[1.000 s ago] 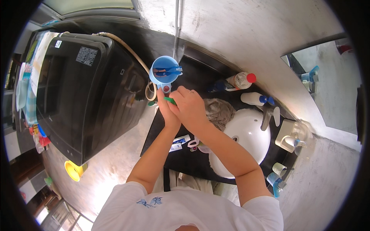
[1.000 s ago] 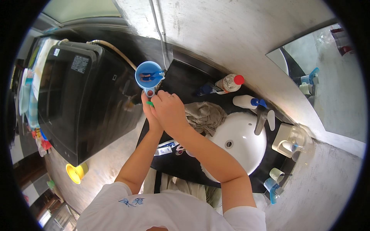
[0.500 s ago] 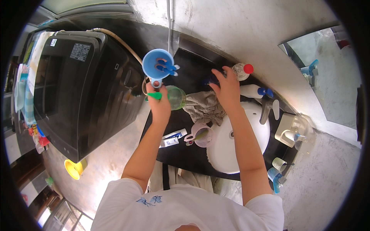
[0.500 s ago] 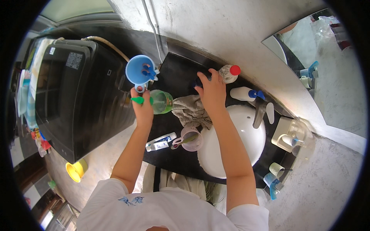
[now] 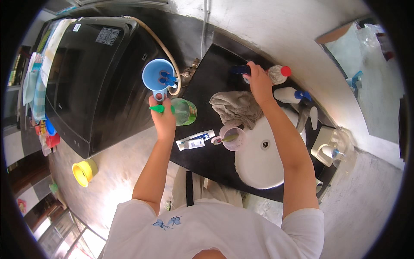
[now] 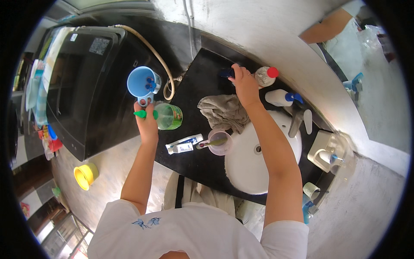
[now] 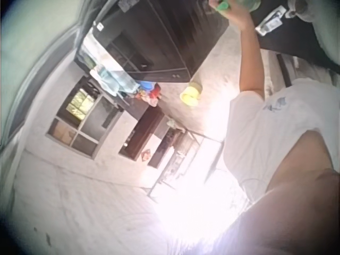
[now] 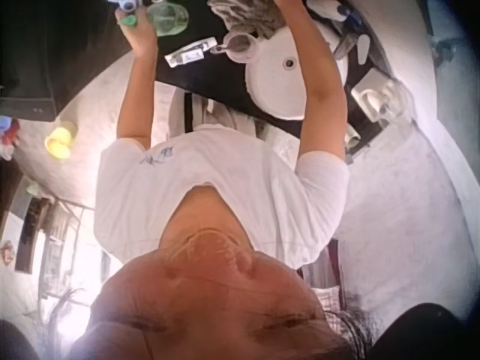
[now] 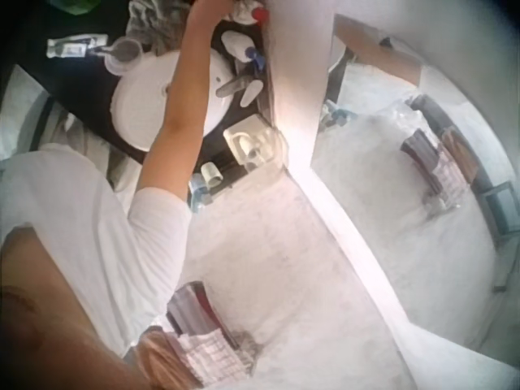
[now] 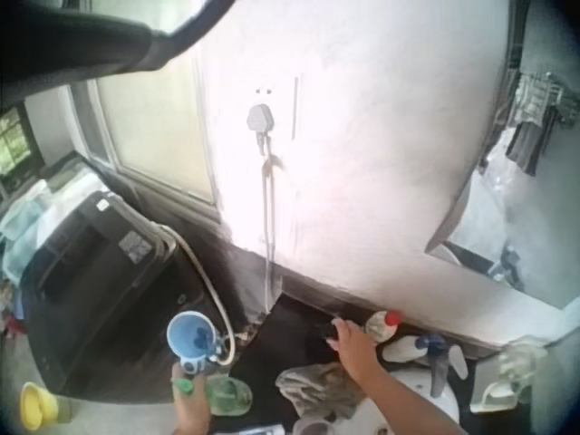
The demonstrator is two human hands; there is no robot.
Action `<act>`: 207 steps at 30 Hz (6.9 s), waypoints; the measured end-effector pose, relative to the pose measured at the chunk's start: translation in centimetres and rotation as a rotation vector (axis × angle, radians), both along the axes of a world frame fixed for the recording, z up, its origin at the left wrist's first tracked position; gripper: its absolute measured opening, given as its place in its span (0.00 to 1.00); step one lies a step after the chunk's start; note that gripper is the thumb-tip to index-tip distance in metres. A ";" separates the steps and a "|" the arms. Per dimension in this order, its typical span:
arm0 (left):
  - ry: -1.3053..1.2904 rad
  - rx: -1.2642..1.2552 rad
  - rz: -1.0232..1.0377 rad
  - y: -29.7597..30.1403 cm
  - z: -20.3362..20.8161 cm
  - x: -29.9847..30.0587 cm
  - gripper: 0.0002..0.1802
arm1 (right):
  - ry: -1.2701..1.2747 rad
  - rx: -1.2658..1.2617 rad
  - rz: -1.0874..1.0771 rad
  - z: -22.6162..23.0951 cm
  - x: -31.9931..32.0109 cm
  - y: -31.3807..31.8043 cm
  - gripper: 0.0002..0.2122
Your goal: The person cleans a bathroom sink area and a washing machine. They wipe the countertop and sink basin with a cloth, then move to the washing machine to wipe its top and sides. Finally, they clean a window sill and organize cleaning tools.
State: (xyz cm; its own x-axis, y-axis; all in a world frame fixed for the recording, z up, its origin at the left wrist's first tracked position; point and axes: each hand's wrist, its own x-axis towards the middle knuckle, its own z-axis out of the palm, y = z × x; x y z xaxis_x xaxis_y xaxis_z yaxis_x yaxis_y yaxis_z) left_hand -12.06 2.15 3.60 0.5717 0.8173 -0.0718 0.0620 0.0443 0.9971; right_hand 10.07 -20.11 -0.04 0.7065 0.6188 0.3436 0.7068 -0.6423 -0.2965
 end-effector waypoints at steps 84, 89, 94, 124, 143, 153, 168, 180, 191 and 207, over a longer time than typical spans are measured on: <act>0.075 -0.106 -0.505 3.5 -3.4 2.2 0.09 | 0.385 0.021 0.365 -6.2 -4.5 -0.2 0.25; 0.162 -0.043 -0.643 1.4 -4.0 2.2 0.09 | 0.406 -0.235 0.224 -1.3 -7.4 -6.6 0.27; 0.197 -0.079 -0.638 1.1 -4.5 0.6 0.08 | 0.382 0.424 -0.404 -0.3 -8.0 -6.7 0.35; -0.199 0.163 -1.722 -48.0 1.9 7.3 0.10 | -0.091 0.675 -1.233 11.3 -28.7 -45.5 0.31; -0.031 0.138 -1.686 -62.0 -5.5 3.7 0.24 | 0.178 0.580 -1.427 3.3 -30.7 -49.6 0.31; 0.336 0.207 -2.005 -61.0 -6.8 5.9 0.55 | 0.235 0.637 -1.382 3.3 -30.9 -49.6 0.37; 0.482 0.962 -1.613 -33.8 1.6 13.1 0.38 | 0.074 0.071 -1.318 13.7 -32.6 -43.0 0.28; 0.069 0.670 -1.176 -26.8 -4.3 23.4 0.37 | 0.287 0.318 0.008 -3.4 -12.6 -11.3 0.17; -0.173 0.651 -0.945 -8.0 2.8 17.6 0.33 | 0.204 -0.281 -1.023 -8.6 -1.8 -10.9 0.25; -0.018 0.147 -0.693 2.9 1.5 10.1 0.33 | 0.176 -0.014 -0.136 -5.0 -2.3 -1.7 0.18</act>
State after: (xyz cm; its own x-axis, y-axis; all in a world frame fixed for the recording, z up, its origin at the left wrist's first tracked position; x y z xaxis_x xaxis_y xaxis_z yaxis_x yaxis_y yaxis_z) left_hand -1.97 5.09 5.05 0.9638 0.2656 0.0253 0.0109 -0.1342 0.9909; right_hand 7.73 -21.82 -5.00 0.8322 0.5174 0.1994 0.5512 -0.7333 -0.3981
